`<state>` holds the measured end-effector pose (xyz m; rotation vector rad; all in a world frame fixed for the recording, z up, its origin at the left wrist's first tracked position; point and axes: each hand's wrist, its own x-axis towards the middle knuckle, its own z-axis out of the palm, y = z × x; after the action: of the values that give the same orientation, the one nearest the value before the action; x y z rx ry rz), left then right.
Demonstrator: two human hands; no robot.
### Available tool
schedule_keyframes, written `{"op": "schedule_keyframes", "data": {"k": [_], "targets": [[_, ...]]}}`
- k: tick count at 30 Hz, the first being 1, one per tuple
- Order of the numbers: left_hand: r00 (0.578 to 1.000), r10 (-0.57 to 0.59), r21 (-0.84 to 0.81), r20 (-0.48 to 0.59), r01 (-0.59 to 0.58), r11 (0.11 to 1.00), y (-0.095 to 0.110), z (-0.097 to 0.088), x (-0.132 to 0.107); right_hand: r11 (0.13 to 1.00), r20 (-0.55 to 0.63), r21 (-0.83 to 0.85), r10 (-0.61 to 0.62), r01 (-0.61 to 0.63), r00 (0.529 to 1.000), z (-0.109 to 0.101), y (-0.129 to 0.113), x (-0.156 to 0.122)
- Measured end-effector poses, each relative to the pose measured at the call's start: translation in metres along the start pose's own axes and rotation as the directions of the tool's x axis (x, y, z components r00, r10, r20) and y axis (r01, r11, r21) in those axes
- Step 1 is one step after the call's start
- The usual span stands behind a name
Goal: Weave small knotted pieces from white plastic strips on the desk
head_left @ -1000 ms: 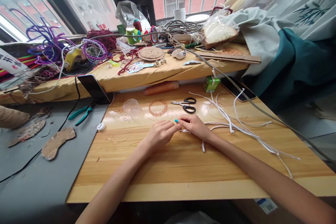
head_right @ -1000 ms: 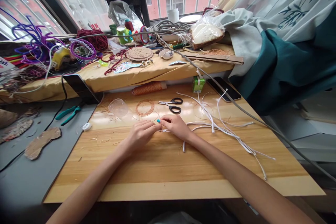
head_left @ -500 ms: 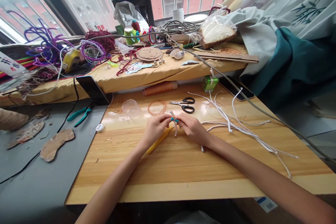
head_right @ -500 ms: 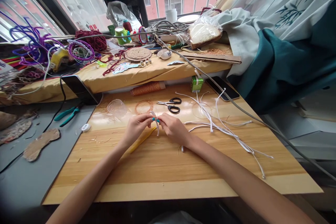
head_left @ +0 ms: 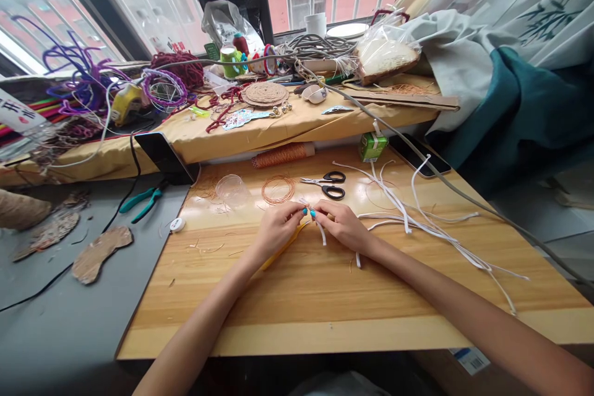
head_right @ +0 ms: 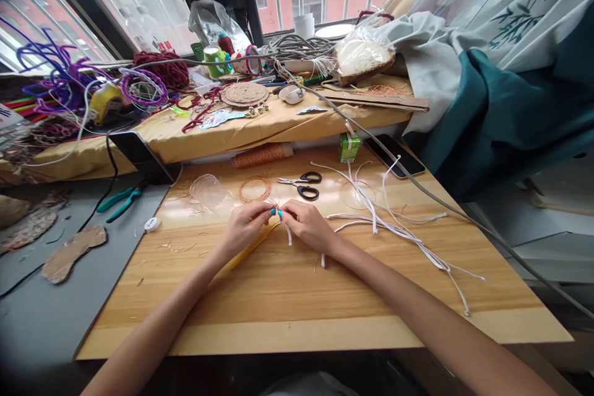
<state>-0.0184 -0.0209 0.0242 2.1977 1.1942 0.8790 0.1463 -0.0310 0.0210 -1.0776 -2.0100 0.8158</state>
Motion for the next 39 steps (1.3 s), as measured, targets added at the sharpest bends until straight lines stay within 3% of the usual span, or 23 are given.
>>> {"op": "schedule_keyframes", "data": {"k": [6,13,18,23,29,39], "targets": [[0.997,0.074,0.178,-0.025,-0.069,0.982,-0.0013,-0.0008,-0.0015,0.983,0.134,0.163,0.059,-0.081,0.989,-0.0006,0.0048,0.001],[0.984,0.176,0.24,-0.037,-0.162,0.957,-0.0028,-0.0017,-0.0021,0.927,0.181,0.33,0.125,-0.18,0.975,0.0035,0.0095,0.0014],[0.969,0.245,0.281,0.008,-0.238,0.93,-0.0044,-0.0018,-0.0029,0.893,0.152,0.402,0.152,-0.202,0.977,0.0042,0.0079,0.0006],[0.964,0.262,0.32,0.033,-0.259,0.912,-0.0068,0.0005,-0.0038,0.933,0.129,0.304,0.158,-0.191,0.979,0.0034,0.0077,-0.0003],[0.957,0.282,0.38,0.063,-0.284,0.88,-0.009,0.0029,-0.0041,0.997,0.025,0.066,0.036,-0.037,0.999,0.0047,0.0056,0.0023],[0.963,0.26,0.39,0.076,-0.269,0.881,-0.01,0.0036,-0.0044,0.999,0.028,-0.013,0.049,-0.049,0.998,0.0073,0.0,0.0013]]}}
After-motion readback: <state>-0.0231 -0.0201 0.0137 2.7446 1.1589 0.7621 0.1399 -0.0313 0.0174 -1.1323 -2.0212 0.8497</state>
